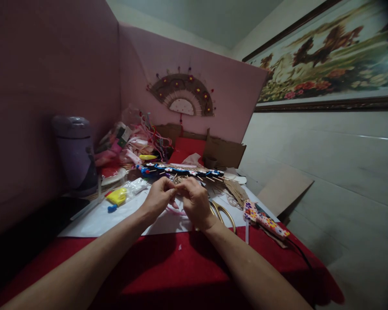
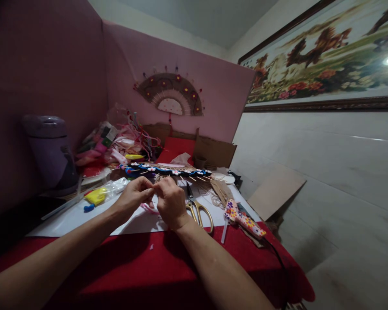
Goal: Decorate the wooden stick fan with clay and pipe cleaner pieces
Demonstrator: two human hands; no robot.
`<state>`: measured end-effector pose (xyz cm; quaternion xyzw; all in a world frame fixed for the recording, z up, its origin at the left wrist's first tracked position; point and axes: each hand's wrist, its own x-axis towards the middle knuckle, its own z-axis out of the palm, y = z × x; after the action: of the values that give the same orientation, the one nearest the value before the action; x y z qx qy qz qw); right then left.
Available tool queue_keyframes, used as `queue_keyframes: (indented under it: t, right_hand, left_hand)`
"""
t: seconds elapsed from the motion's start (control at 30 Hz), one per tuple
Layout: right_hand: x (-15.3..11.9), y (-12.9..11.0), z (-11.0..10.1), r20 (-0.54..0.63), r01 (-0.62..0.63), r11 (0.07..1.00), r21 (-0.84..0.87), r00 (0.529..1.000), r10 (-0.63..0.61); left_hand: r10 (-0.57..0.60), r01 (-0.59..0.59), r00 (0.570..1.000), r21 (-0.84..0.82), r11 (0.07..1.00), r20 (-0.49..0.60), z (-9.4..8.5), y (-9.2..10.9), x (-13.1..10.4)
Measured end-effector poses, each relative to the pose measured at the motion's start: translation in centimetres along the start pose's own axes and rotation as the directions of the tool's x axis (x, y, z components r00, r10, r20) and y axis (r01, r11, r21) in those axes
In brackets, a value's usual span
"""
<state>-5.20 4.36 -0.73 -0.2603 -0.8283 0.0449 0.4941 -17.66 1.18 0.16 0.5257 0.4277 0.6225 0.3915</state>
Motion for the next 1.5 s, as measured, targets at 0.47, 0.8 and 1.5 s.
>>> queue_keyframes:
  t: [0.47,0.8,1.5]
  right_hand:
    - [0.1,0.0,-0.4,-0.080,-0.004,1.000,0.005,0.997,0.005]
    - [0.0,-0.6,-0.4,0.053,0.116,0.992,-0.054,0.992,-0.113]
    - [-0.3,-0.7,-0.1,0.083,0.076,0.992,-0.103,0.994,-0.068]
  left_hand:
    - [-0.096,0.105,0.991,-0.100,0.989,0.095,0.0,0.4,0.2]
    - [-0.108,0.100,0.992,-0.125,0.987,-0.063,-0.3,0.5,0.2]
    - [-0.136,0.125,0.990,-0.191,0.974,-0.044,-0.7,1.3,0.3]
